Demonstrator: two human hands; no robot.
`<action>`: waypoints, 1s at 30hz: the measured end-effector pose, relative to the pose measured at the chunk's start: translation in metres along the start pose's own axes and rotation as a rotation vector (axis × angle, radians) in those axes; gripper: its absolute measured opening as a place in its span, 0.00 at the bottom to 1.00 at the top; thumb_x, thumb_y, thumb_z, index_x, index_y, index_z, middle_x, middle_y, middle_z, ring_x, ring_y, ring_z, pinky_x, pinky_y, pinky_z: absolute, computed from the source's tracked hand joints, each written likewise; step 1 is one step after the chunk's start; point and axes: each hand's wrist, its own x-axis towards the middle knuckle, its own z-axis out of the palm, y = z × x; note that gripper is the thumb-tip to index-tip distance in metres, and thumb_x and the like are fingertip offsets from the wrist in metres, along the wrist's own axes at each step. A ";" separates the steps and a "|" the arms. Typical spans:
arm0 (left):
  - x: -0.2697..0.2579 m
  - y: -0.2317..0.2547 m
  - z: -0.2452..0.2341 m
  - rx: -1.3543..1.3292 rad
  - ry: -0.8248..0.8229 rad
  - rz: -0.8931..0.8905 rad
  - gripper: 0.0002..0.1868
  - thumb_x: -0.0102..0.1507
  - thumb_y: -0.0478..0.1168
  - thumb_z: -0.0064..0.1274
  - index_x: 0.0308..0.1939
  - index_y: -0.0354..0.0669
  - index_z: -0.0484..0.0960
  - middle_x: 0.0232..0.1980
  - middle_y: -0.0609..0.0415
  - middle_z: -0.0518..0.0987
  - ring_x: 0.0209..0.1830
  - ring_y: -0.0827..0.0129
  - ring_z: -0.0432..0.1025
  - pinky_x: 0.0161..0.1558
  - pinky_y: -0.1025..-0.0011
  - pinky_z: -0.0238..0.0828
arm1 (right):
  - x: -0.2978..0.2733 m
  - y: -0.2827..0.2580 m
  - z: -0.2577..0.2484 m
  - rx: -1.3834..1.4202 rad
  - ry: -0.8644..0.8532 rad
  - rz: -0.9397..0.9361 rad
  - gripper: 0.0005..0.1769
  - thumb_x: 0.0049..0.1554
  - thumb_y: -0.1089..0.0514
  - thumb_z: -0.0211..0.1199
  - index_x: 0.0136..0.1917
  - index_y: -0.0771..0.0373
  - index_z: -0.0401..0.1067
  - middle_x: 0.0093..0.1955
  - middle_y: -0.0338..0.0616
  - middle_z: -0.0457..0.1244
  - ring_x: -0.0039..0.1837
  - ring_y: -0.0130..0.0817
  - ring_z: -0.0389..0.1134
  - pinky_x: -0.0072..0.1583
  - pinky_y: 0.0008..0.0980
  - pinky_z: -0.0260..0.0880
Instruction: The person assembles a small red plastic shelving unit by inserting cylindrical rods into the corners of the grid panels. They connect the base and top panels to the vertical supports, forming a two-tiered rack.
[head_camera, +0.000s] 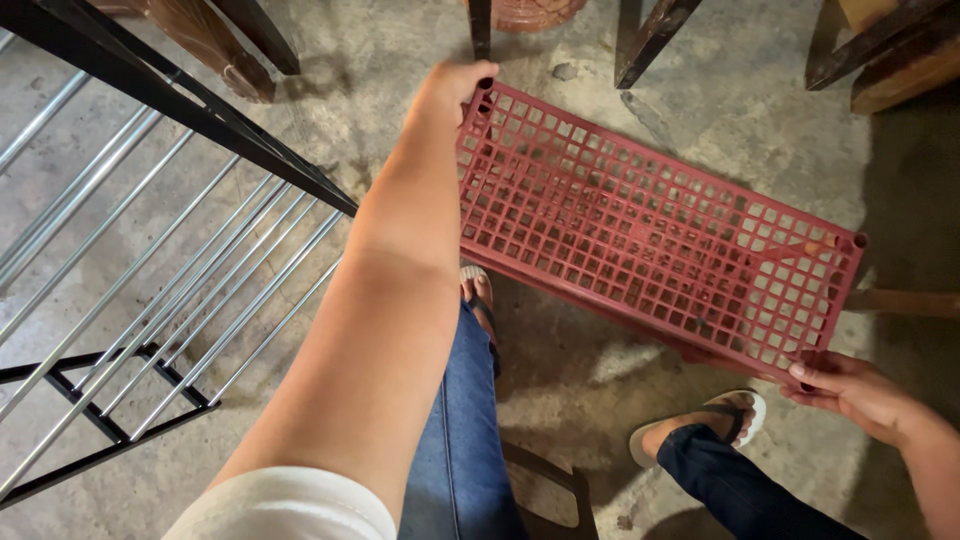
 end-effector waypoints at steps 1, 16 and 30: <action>-0.004 0.001 -0.002 -0.012 0.006 0.031 0.17 0.56 0.44 0.65 0.39 0.33 0.82 0.33 0.46 0.80 0.25 0.56 0.75 0.28 0.52 0.75 | 0.000 0.000 0.000 -0.015 0.007 0.006 0.32 0.56 0.51 0.64 0.69 0.70 0.67 0.64 0.54 0.68 0.60 0.46 0.72 0.65 0.46 0.72; -0.040 -0.006 -0.002 -0.167 -0.069 0.216 0.17 0.55 0.36 0.70 0.46 0.32 0.87 0.38 0.47 0.86 0.29 0.62 0.80 0.34 0.60 0.79 | -0.013 -0.016 0.012 -0.073 0.034 0.022 0.35 0.56 0.49 0.64 0.71 0.71 0.66 0.62 0.56 0.69 0.60 0.47 0.72 0.65 0.46 0.73; -0.006 -0.010 0.019 0.445 0.044 0.249 0.31 0.61 0.69 0.51 0.40 0.43 0.83 0.36 0.55 0.83 0.35 0.63 0.77 0.40 0.54 0.76 | -0.002 -0.005 0.004 -0.023 0.024 0.026 0.34 0.54 0.50 0.66 0.69 0.70 0.67 0.62 0.57 0.69 0.60 0.47 0.73 0.65 0.45 0.73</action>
